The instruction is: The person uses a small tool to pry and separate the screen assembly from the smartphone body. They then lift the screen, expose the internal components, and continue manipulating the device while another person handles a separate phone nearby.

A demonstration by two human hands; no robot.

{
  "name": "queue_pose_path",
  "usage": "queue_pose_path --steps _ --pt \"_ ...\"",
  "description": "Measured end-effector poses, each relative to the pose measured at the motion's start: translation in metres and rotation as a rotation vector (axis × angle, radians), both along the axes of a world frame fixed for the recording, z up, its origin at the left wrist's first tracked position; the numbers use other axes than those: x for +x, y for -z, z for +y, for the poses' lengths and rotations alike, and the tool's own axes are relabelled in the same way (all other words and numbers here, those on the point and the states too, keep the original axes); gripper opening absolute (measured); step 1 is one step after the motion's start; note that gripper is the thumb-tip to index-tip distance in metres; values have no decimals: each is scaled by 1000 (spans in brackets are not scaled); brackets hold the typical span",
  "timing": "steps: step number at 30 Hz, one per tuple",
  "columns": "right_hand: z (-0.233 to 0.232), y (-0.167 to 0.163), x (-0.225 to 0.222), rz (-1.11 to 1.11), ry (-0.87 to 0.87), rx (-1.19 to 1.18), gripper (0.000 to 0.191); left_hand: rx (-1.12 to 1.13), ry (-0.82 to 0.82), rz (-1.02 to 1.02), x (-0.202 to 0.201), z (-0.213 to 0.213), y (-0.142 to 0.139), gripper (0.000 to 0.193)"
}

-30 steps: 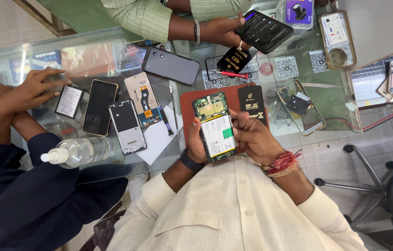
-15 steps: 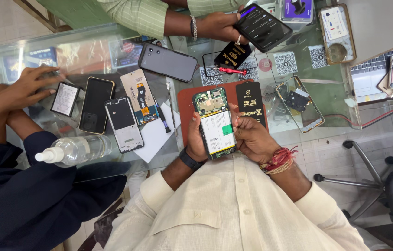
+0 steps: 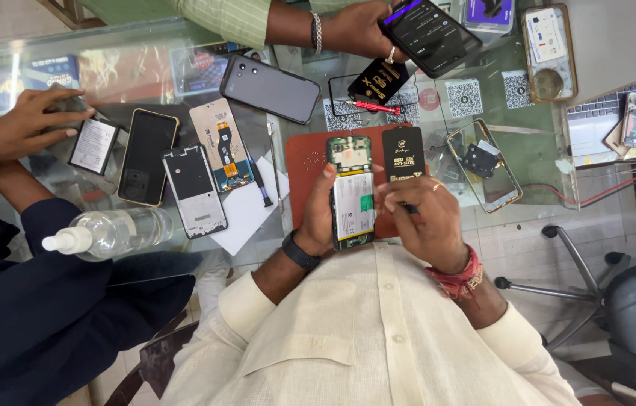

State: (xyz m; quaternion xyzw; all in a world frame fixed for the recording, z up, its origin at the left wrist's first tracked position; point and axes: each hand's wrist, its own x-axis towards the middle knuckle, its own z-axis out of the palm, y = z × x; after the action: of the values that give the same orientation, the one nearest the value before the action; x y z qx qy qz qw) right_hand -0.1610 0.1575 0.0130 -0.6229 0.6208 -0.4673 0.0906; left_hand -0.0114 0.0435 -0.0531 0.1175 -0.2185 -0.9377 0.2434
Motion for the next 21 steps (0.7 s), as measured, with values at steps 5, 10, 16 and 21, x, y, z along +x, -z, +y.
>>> queue_pose_path --steps 5,10,16,21 --pt "-9 -13 1 165 -182 -62 24 87 100 9 -2 3 5 65" --pt "-3 -6 4 210 -221 -61 26 164 149 -90 -2 2 15 61" --pt "1 9 2 149 -244 -61 29 174 241 -84 -1 3 22 66" --pt "1 10 -2 155 -276 -1 28 203 293 -107 -4 3 19 64"
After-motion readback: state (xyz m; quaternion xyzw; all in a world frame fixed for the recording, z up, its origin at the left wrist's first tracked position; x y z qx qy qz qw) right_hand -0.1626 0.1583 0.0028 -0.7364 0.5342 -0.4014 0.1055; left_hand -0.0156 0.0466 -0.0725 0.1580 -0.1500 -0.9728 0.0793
